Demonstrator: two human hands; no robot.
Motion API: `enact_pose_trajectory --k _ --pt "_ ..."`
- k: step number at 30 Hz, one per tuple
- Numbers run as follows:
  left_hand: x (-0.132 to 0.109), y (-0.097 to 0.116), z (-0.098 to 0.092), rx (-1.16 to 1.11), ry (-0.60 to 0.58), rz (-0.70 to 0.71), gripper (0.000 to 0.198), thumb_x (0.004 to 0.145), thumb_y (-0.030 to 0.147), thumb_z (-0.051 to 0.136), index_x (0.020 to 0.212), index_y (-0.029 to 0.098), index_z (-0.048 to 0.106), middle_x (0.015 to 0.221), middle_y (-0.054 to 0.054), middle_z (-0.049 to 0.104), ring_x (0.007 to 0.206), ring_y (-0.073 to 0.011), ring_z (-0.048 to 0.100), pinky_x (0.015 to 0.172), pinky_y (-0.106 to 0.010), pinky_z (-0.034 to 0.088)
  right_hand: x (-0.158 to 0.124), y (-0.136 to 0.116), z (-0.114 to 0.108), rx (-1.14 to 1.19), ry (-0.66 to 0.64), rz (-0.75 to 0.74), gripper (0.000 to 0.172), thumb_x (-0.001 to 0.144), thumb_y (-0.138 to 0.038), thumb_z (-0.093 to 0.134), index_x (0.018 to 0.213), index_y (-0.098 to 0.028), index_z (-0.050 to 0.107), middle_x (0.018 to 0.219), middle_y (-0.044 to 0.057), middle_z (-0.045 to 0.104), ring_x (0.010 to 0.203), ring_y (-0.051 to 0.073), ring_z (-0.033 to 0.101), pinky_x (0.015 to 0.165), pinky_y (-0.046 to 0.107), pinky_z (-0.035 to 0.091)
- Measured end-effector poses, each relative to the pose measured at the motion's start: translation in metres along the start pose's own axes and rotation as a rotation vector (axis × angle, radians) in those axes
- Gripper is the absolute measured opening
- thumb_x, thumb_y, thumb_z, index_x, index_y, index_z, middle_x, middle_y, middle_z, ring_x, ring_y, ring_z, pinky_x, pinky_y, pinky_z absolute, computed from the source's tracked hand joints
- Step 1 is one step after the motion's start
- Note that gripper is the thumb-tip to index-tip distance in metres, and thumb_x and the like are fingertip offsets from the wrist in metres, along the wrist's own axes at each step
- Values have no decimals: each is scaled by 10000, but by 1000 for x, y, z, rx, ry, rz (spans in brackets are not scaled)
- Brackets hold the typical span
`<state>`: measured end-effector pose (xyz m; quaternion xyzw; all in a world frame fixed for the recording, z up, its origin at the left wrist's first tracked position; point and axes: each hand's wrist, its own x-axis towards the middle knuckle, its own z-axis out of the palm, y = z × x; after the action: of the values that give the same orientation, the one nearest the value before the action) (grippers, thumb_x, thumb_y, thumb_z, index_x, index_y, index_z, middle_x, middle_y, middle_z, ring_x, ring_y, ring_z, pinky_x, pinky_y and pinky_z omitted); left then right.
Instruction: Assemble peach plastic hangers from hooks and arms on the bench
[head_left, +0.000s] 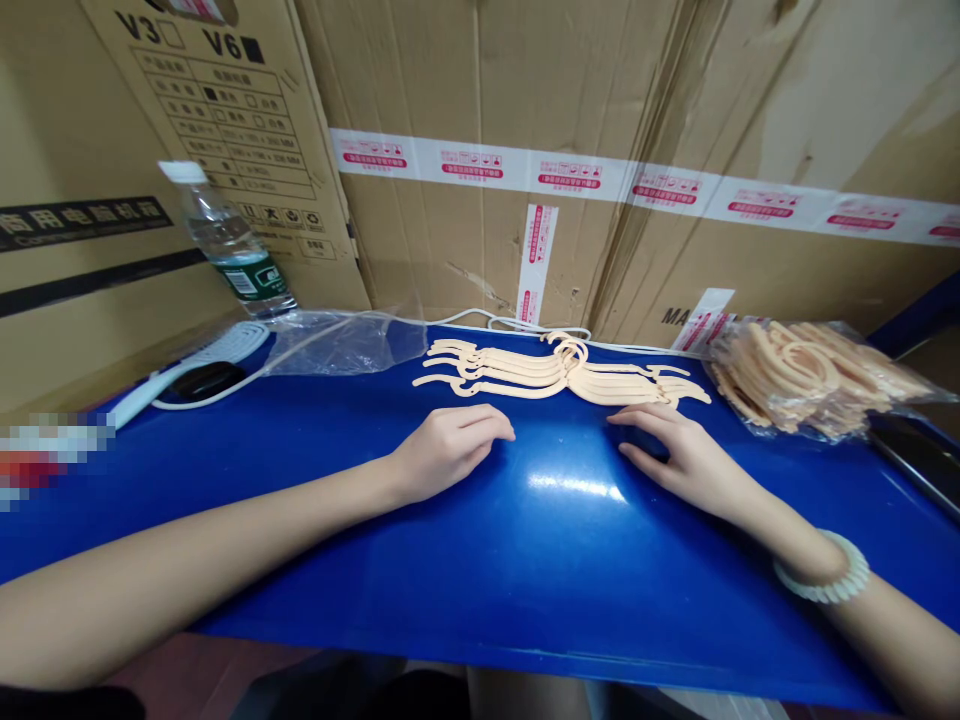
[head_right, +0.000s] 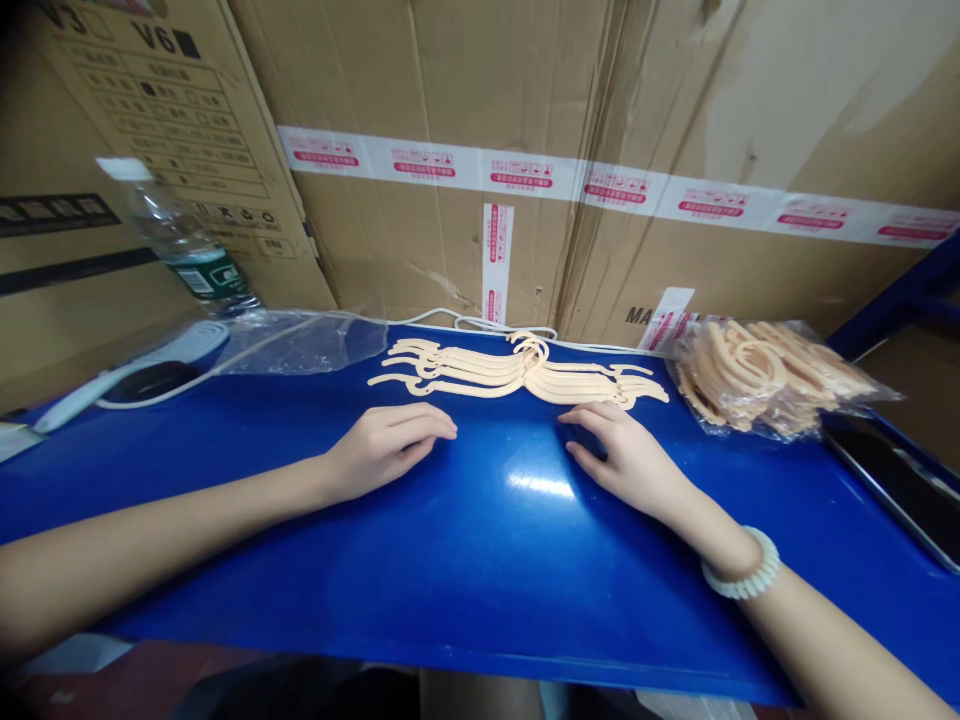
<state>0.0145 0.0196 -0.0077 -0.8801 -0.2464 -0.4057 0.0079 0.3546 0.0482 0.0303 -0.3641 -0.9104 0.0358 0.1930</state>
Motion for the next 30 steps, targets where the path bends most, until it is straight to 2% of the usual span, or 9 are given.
enact_pose_trajectory --k 5,10,13,17,22,30 --pt "3 1 0 93 34 26 212 981 54 479 1004 165 658 939 -75 705 883 -167 678 794 -300 585 0 -3 0 14 0 -4 251 952 -281 560 1165 -230 682 1178 115 717 1099 302 674 954 498 570" --pt "3 4 0 152 88 18 235 972 17 459 921 167 633 956 -82 685 1008 -191 670 864 -329 582 0 -5 0 14 -6 -9 252 958 -281 555 1169 -224 680 1170 116 715 1096 298 672 959 493 567" --pt "0 8 -1 143 58 -5 241 979 24 446 883 164 617 979 -82 698 963 -168 689 825 -280 581 0 -5 -1 16 -7 -10 253 958 -281 555 1172 -225 679 1172 117 713 1097 298 673 957 486 569" --pt "-2 10 -2 114 28 32 205 984 53 460 983 173 626 924 -50 722 834 -136 702 753 -235 573 1 -5 -1 21 -2 -6 252 950 -282 562 1167 -239 684 1174 110 715 1103 300 674 957 485 571" --pt "0 9 -3 145 15 55 226 978 50 444 1017 178 626 953 -54 703 817 -126 684 689 -208 547 0 -5 -1 25 -11 -2 259 956 -284 556 1178 -232 678 1182 115 711 1104 301 670 959 499 570" --pt "-1 12 -6 106 -1 111 276 943 -22 426 1000 166 619 965 -59 725 845 -141 706 733 -223 555 0 -4 -1 14 -32 -2 260 976 -294 540 1192 -221 665 1198 120 701 1115 299 663 962 502 564"
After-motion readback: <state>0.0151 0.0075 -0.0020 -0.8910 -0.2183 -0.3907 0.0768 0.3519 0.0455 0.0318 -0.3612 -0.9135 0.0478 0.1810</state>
